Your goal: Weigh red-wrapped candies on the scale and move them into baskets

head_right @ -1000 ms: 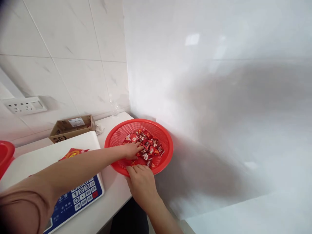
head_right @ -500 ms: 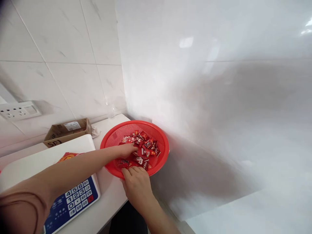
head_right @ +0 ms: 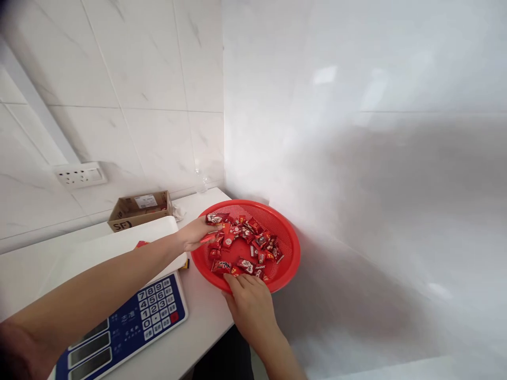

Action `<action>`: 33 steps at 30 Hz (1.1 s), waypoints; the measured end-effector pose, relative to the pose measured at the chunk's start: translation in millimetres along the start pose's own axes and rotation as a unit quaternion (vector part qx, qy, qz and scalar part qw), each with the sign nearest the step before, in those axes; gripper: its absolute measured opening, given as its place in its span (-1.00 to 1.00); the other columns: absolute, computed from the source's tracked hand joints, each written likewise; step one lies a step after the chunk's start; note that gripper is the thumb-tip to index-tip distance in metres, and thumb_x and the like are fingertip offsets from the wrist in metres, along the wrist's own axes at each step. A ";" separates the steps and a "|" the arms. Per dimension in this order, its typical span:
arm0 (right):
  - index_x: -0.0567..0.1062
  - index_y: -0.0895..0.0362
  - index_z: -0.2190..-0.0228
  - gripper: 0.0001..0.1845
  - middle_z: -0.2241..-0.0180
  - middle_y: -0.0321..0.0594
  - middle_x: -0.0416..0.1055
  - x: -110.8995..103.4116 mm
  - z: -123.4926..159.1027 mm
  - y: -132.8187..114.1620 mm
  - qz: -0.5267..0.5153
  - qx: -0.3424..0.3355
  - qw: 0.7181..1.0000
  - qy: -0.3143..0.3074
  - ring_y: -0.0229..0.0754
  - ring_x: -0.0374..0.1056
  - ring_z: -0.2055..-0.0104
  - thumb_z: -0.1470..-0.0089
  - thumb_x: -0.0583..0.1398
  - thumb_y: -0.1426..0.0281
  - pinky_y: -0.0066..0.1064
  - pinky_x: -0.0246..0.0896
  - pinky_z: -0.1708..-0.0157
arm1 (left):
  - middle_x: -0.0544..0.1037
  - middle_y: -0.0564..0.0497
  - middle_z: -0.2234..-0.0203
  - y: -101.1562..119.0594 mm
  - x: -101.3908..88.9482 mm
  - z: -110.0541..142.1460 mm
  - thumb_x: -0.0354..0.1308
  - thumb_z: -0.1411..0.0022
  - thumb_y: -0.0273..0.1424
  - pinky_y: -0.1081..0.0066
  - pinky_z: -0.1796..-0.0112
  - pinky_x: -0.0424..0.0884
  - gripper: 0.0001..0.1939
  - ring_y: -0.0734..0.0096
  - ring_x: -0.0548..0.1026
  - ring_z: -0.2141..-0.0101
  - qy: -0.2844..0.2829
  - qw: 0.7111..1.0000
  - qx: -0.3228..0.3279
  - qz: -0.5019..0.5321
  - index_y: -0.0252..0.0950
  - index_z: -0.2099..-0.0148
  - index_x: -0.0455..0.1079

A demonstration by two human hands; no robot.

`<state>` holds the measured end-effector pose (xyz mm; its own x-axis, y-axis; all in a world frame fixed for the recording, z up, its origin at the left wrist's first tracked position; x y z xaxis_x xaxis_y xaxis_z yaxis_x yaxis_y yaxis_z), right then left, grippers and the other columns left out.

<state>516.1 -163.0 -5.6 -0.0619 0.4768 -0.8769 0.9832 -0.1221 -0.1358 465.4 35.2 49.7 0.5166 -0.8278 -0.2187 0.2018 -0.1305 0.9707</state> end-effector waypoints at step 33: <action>0.53 0.04 0.11 -0.62 0.29 -0.19 0.59 23.9 3.2 16.6 0.069 -0.011 0.998 0.004 -0.05 0.50 0.33 -0.11 0.05 0.26 -0.29 0.40 0.41 | 0.57 -0.01 0.31 -38.7 -185.1 176.0 0.38 0.18 -0.07 0.41 0.29 0.39 -0.47 0.34 0.50 0.28 0.174 0.964 -0.191 0.060 -0.28 0.21 0.39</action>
<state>530.4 -156.4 -30.3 0.0749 0.4630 -0.8832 0.9858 -0.1677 -0.0043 215.4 97.5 70.1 0.7901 -0.5823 -0.1914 0.3801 0.2205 0.8983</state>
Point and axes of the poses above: each hand's wrist, its own z-axis away from the middle knuckle, its own x-axis out of the palm, y = z × x, the point moved 1 cm from there along -z, towards the middle knuckle
